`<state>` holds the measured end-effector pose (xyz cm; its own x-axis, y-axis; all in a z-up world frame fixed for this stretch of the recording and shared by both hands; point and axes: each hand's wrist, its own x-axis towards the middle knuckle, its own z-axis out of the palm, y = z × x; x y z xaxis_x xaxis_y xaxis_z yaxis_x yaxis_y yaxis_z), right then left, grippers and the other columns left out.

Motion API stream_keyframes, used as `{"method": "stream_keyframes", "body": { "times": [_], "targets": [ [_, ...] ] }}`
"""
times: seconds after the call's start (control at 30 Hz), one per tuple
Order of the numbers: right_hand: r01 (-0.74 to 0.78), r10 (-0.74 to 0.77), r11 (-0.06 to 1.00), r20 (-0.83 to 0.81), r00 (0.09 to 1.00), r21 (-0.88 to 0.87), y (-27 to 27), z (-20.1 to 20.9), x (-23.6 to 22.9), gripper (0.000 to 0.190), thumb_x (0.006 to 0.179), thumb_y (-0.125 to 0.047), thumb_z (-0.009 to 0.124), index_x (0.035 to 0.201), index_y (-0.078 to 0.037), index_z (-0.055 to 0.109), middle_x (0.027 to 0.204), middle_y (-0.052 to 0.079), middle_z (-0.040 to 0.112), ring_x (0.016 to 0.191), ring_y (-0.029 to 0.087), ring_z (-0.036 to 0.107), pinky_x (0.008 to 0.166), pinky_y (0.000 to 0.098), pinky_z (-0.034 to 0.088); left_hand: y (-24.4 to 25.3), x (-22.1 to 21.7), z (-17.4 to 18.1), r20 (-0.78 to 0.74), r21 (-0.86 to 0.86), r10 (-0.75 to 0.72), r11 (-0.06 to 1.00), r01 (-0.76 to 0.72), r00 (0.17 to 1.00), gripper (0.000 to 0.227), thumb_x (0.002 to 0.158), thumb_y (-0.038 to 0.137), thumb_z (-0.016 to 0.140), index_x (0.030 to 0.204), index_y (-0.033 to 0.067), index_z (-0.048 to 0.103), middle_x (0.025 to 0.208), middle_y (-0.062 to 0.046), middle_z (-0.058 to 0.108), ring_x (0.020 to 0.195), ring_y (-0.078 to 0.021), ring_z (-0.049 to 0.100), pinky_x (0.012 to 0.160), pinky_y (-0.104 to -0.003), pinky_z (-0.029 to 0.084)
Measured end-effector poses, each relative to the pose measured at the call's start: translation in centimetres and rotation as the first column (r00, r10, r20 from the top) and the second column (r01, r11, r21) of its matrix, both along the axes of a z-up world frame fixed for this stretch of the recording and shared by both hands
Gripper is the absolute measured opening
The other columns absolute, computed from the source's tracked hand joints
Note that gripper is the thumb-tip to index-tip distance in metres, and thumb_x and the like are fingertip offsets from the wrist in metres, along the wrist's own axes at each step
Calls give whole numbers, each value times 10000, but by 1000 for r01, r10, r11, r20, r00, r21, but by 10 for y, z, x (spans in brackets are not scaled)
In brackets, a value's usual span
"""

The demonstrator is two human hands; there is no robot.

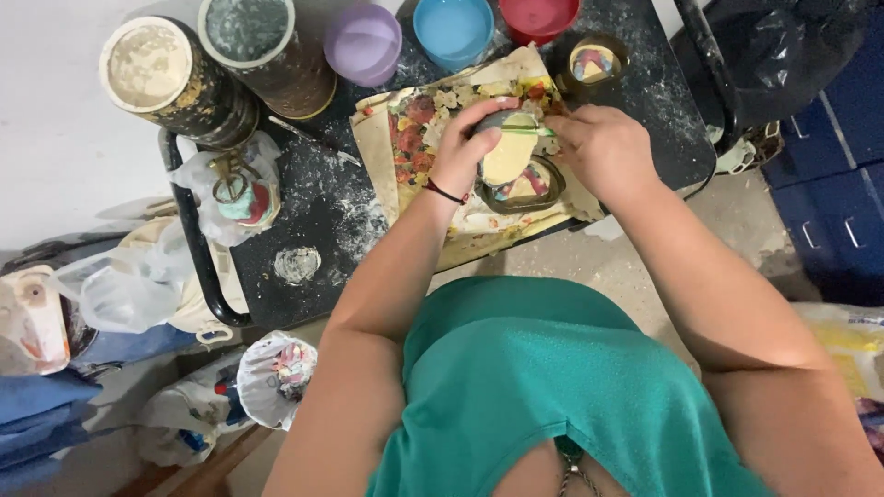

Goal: The person scoops a white powder from a container into a small bowl using a green spatula. They then mix the powder with a liquid in the bowl to form a dough-like consistency. Finally, the person pours the mixture into a heart-shaped mold and shakes it to settle the contents.

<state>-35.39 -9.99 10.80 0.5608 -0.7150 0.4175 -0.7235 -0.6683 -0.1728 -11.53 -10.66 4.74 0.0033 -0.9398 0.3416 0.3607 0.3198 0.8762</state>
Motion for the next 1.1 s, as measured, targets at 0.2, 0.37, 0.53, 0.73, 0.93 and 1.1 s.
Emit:
{"method": "stream_keyframes", "body": {
  "times": [0.2,0.37,0.53,0.73,0.93,1.1],
  "targets": [
    [103,-101,985,-20,995,135,11,-10,-16,192,962,-170,794,1151,-154,825,994,55,759,946,288,734,793,364,563,-30,-2,-49,104,-118,-88,988,100,991,424,816,126,822,1224,17,775,1192,-150,759,1202,-210,655,1095,-329,460],
    [86,-75,985,-78,994,149,25,-5,-36,220,952,-157,787,1169,-151,826,980,54,751,897,291,717,731,396,575,-24,-6,-6,237,-237,-138,952,196,962,379,905,270,731,1231,77,739,1247,-108,709,1212,-235,650,1071,-396,501],
    [17,-16,999,-41,999,35,40,22,-29,249,938,-46,798,1157,-154,848,954,39,734,839,279,685,633,404,562,-22,-2,10,358,-278,-143,927,252,923,382,995,409,633,1275,156,691,1286,-42,692,1216,-245,665,1073,-426,530],
    [61,-36,918,71,997,-392,28,4,-14,310,973,109,762,1245,-37,800,1010,145,737,761,318,651,573,406,497,-20,-5,4,420,-198,-118,956,218,900,378,903,231,774,1273,179,715,1275,-30,699,1184,-216,676,1036,-385,541],
    [224,-240,965,120,963,135,46,-44,-11,164,1038,-55,706,1159,-25,812,865,88,724,660,253,648,545,410,568,-14,-6,10,410,-215,-144,945,249,901,368,904,348,750,1241,203,730,1299,-67,647,1261,-266,623,1094,-448,511],
    [83,-211,848,191,959,523,47,-65,-32,261,999,-105,713,1251,-69,770,1175,166,765,1004,338,713,865,459,554,-9,-5,16,513,-316,-28,923,219,858,444,926,432,710,1314,218,687,1344,-84,622,1301,-285,605,1076,-478,523]
  ]
}}
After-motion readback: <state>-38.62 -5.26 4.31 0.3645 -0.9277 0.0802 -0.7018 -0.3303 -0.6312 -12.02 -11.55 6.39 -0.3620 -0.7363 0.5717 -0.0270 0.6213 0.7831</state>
